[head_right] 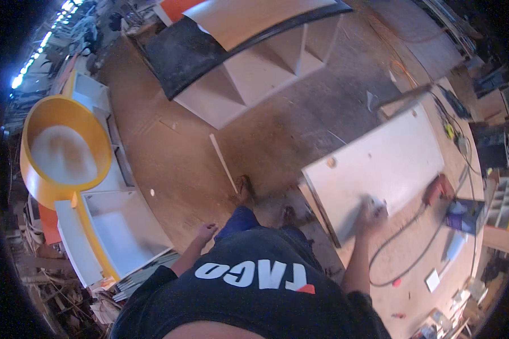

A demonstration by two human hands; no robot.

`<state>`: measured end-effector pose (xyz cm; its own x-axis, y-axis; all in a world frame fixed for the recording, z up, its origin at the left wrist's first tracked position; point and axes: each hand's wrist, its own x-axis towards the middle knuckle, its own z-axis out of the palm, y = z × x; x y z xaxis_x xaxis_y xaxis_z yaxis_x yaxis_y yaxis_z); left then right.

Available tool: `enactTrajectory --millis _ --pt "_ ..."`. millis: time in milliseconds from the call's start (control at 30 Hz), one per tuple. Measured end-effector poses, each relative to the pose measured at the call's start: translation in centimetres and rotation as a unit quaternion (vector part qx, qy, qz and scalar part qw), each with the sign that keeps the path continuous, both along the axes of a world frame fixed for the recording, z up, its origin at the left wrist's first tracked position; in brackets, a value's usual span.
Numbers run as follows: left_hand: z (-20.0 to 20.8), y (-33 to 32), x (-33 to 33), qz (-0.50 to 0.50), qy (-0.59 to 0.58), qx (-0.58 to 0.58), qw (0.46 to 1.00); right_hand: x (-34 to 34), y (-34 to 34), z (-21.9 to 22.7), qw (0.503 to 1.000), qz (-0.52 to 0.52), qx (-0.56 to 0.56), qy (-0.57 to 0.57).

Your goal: The person applies adhesive to the edges of a wooden panel using a small applicator and then presses a laminate strip onto the edge to finish it.

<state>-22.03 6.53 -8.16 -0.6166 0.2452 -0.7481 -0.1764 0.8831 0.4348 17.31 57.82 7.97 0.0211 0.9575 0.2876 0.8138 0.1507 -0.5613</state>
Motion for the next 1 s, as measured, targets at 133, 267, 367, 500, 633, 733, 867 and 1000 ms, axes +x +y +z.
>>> enactTrajectory --millis 133,267,367,500,633,733,867,1000 --pt "0.3 5.6 -7.9 -0.001 -0.175 -0.020 0.984 1.6 -3.0 0.9 0.994 -0.063 0.036 -0.083" --pt "-3.3 6.1 -18.0 0.070 -0.298 0.052 0.950 -0.4 -7.8 2.8 0.963 -0.216 0.019 -0.158" --pt "-1.4 13.1 -24.2 -0.349 -0.093 0.131 0.923 0.8 -9.6 3.3 0.911 -0.373 0.002 -0.176" --pt "0.1 21.9 -31.5 -0.145 -0.170 -0.031 0.974 0.3 -8.8 6.2 0.814 -0.556 -0.017 -0.167" --pt "2.2 32.0 -35.7 -0.232 -0.103 -0.081 0.964 -2.0 -4.0 12.0 0.739 -0.656 0.058 -0.143" --pt "2.9 40.5 -36.7 -0.248 -0.105 -0.082 0.960 -0.3 0.9 14.9 0.730 -0.629 0.133 -0.233" --pt "-2.4 48.2 -42.2 -0.277 -0.181 -0.032 0.943 -4.7 17.2 16.8 0.806 -0.527 0.236 -0.133" --pt "-0.2 64.8 -39.4 -0.242 -0.329 -0.084 0.909 -14.9 36.9 17.8 0.897 -0.298 0.322 0.060"
